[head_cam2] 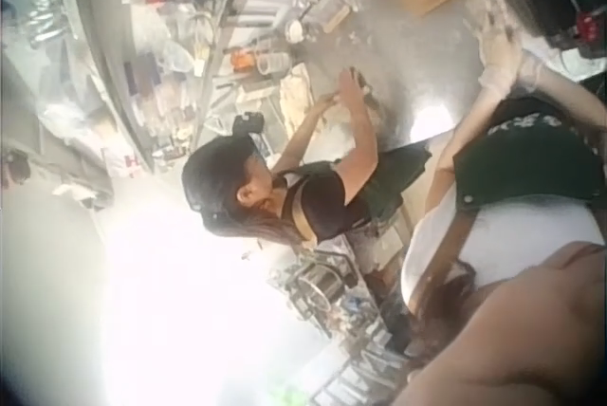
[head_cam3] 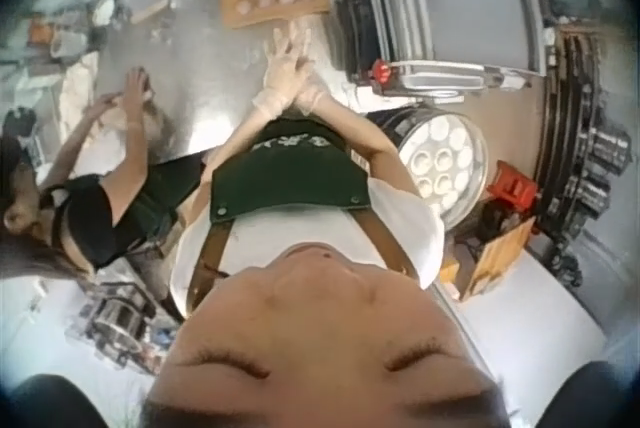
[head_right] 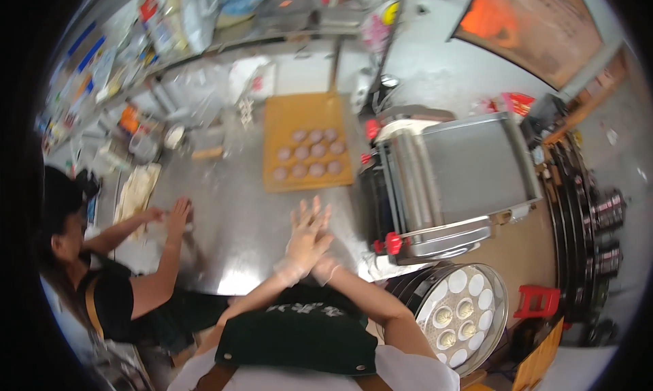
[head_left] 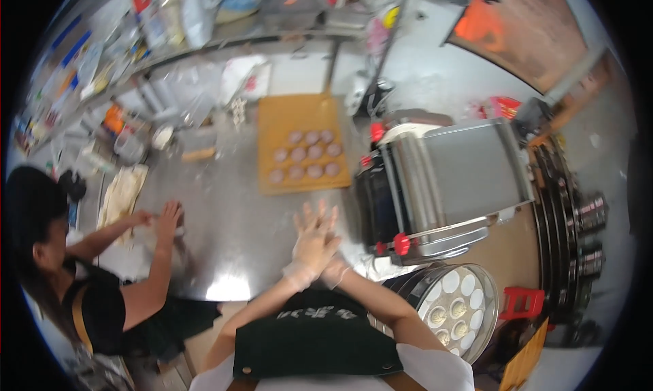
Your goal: Preparing, filling, and pleating dough into buns and placing them into a steamer tray.
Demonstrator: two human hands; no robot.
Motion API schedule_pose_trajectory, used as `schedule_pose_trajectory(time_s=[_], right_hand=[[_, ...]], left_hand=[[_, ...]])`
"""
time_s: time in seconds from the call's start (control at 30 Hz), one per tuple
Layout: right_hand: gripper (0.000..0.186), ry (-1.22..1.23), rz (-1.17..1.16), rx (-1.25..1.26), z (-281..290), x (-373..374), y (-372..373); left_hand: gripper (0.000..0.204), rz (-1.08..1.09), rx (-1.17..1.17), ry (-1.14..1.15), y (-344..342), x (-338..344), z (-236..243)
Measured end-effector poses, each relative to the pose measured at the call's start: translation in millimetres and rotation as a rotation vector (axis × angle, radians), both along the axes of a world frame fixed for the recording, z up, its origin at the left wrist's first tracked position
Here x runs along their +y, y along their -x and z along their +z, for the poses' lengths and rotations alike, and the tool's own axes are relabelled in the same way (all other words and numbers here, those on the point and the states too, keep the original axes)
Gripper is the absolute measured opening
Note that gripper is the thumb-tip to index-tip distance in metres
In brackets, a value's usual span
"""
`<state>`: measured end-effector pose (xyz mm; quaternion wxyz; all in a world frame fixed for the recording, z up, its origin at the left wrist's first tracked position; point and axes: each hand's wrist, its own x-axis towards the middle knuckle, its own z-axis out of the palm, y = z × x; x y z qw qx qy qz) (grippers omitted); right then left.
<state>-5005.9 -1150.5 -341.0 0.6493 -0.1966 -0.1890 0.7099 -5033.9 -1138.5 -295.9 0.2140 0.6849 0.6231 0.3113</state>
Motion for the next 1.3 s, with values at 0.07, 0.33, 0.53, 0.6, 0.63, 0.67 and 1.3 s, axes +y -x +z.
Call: schedule_pose_trajectory(time_s=[0.07, 0.33, 0.53, 0.6, 0.63, 0.67, 1.3], right_hand=[[0.062, 0.007, -0.071, 0.19, -4.5, 16.7, 2.5], [0.06, -0.962, 0.548, -2.697, 75.0, 54.0, -48.0], [0.058, -1.107, 0.621, -2.636, 79.2, 42.4, -54.2], [0.059, -1.143, 0.678, -2.684, 71.8, 38.5, -52.9], [0.052, -1.162, 0.531, -2.675, 66.8, 33.6, -56.0], [0.048, -1.179, 0.386, -2.661, 61.7, 30.8, -57.9], [0.046, -1.053, 0.204, -2.498, 44.5, 32.8, -70.0]], left_hand=[[0.07, -0.014, 0.002, 0.091, 3.9, -3.0, 0.1], [0.031, 0.199, -0.096, -0.017, 29.9, 13.2, 22.5], [0.021, 0.168, 0.01, 0.151, 34.5, 11.2, 7.8], [0.019, 0.146, 0.071, 0.109, 36.6, 10.3, 7.0], [0.018, 0.149, -0.022, 0.097, 35.1, 7.2, 10.5], [0.018, 0.153, -0.114, 0.085, 33.4, 4.2, 14.5], [0.037, 0.078, -0.236, 0.086, 35.2, -2.3, -1.8]])
